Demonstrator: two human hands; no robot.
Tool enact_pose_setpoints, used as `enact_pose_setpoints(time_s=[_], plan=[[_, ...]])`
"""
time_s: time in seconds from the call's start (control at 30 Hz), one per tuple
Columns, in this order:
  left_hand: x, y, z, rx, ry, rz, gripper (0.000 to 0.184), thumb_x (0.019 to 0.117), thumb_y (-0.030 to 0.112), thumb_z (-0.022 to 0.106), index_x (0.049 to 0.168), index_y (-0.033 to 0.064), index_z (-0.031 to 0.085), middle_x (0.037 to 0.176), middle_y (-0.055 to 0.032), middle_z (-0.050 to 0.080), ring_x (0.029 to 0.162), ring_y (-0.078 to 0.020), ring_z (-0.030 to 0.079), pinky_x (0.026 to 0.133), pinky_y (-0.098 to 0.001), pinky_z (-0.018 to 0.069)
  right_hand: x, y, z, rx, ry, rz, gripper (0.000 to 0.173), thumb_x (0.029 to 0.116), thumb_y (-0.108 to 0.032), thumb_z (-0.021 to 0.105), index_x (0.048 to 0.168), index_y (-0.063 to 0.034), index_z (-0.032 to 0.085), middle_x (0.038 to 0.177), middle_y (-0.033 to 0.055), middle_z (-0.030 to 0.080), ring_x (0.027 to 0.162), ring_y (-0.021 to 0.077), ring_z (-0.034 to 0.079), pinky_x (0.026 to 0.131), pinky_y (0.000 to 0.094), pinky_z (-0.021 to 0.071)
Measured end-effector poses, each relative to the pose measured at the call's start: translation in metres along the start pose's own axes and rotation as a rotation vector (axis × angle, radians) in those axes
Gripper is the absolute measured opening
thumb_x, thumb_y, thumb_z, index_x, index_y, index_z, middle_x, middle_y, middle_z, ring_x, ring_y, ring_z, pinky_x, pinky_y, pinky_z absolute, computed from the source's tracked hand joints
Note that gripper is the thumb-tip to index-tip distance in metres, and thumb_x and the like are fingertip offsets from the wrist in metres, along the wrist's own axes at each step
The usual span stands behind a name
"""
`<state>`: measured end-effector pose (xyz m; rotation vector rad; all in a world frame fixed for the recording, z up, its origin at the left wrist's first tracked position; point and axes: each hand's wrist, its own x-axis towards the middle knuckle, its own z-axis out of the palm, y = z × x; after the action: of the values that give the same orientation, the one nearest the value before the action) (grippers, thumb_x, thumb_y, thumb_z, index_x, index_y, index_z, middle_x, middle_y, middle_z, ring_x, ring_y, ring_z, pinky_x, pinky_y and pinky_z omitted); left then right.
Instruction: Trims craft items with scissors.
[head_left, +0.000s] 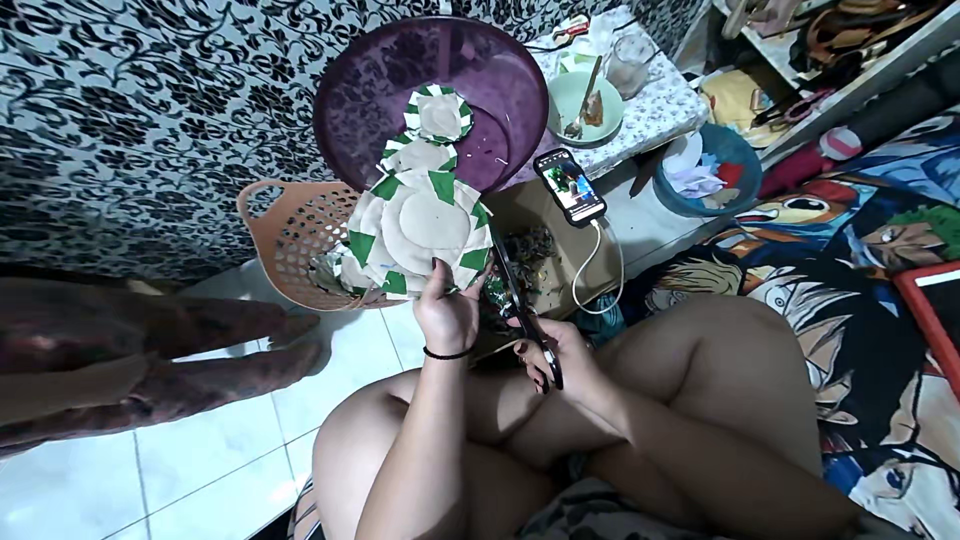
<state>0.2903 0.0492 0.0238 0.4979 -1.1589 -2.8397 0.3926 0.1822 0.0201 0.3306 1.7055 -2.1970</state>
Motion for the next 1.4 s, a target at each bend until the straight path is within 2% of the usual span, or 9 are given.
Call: enact_pose_setpoints(time_s=[0.13,0.5,0.6,0.77,1.2,1.27,1.3,1.37,1.4], plan=[[0.000,0.002,-0.001,0.005,-0.012,-0.001,0.028,0.1119,0.017,0.027,0.119,0.0048,0.051,0.114,-0.0144,0.067,0.109,-0.0316,0.069,0.094,-0.0547,0.0576,-0.001,-0.002,0.000,-0.027,0.007,-0.006,0.042,0.0975,-0.017,0.069,0.132,0.0053,0.059,0.073,0.0001,0.059,0.047,0.0027,0.050,0.045,0.0193,0.0475],[0.002,0.008,0.000,-0.040,-0.033,-0.049,0.030,0.1124,0.019,0.026,0.126,0.0045,0.049,0.118,-0.0168,0.066,0.110,-0.0336,0.069,0.093,-0.0549,0.0581,-0.002,0.002,0.002,-0.069,0.047,-0.047,0.038,0.0943,-0.013,0.072,0.127,0.0041,0.062,0.066,-0.0022,0.059,0.045,0.0009,0.049,0.043,0.0179,0.0457],[0.000,0.009,0.001,-0.051,-0.041,-0.056,0.030,0.1124,0.019,0.027,0.127,0.0045,0.050,0.119,-0.0168,0.066,0.111,-0.0335,0.068,0.094,-0.0555,0.0577,-0.002,0.004,0.001,-0.063,0.030,-0.059,0.044,0.0944,-0.014,0.072,0.132,0.0050,0.060,0.071,-0.0002,0.062,0.046,0.0013,0.050,0.044,0.0180,0.0468],[-0.004,0.009,0.002,-0.040,-0.038,-0.073,0.031,0.1120,0.018,0.027,0.128,0.0039,0.049,0.120,-0.0186,0.066,0.111,-0.0356,0.068,0.094,-0.0571,0.0574,0.000,0.001,-0.003,-0.048,-0.043,-0.040,0.059,0.0958,-0.027,0.069,0.141,0.0061,0.050,0.077,-0.0002,0.059,0.055,0.0051,0.055,0.054,0.0226,0.0531],[-0.009,0.006,-0.002,0.043,-0.083,-0.083,0.031,0.1108,0.015,0.026,0.129,0.0047,0.049,0.116,-0.0185,0.068,0.104,-0.0365,0.071,0.090,-0.0599,0.0585,0.005,-0.010,-0.006,-0.031,0.045,-0.016,0.042,0.0979,-0.018,0.066,0.133,0.0044,0.058,0.072,-0.0016,0.056,0.050,0.0045,0.051,0.048,0.0215,0.0496],[-0.010,0.002,0.002,0.055,-0.060,-0.091,0.029,0.1107,0.017,0.029,0.128,0.0067,0.050,0.113,-0.0163,0.069,0.101,-0.0344,0.071,0.087,-0.0585,0.0596,0.000,-0.013,-0.008,0.054,0.074,-0.009,0.033,0.1000,-0.010,0.057,0.130,0.0045,0.058,0.071,-0.0028,0.056,0.048,0.0037,0.050,0.046,0.0211,0.0486],[-0.011,0.000,0.004,0.062,-0.035,-0.099,0.029,0.1106,0.020,0.031,0.128,0.0081,0.051,0.111,-0.0144,0.070,0.099,-0.0321,0.072,0.085,-0.0564,0.0606,-0.002,-0.012,-0.007,0.167,0.084,0.006,0.030,0.1012,-0.007,0.046,0.127,0.0025,0.059,0.066,-0.0045,0.056,0.046,0.0027,0.049,0.043,0.0206,0.0467],[-0.011,0.000,0.002,0.076,0.029,-0.113,0.027,0.1103,0.023,0.038,0.128,0.0087,0.053,0.108,-0.0130,0.070,0.093,-0.0286,0.072,0.081,-0.0525,0.0615,-0.002,-0.008,-0.003,0.324,0.044,0.054,0.043,0.1045,-0.018,0.023,0.121,-0.0064,0.061,0.062,-0.0061,0.058,0.043,0.0015,0.048,0.040,0.0187,0.0442],[-0.009,0.001,0.001,0.074,0.042,-0.129,0.028,0.1105,0.023,0.039,0.131,0.0078,0.050,0.109,-0.0144,0.068,0.093,-0.0293,0.071,0.080,-0.0532,0.0611,0.000,-0.004,-0.005,0.317,0.002,0.028,0.044,0.1049,-0.021,0.022,0.121,-0.0079,0.060,0.063,-0.0063,0.059,0.044,0.0023,0.050,0.041,0.0189,0.0458]])
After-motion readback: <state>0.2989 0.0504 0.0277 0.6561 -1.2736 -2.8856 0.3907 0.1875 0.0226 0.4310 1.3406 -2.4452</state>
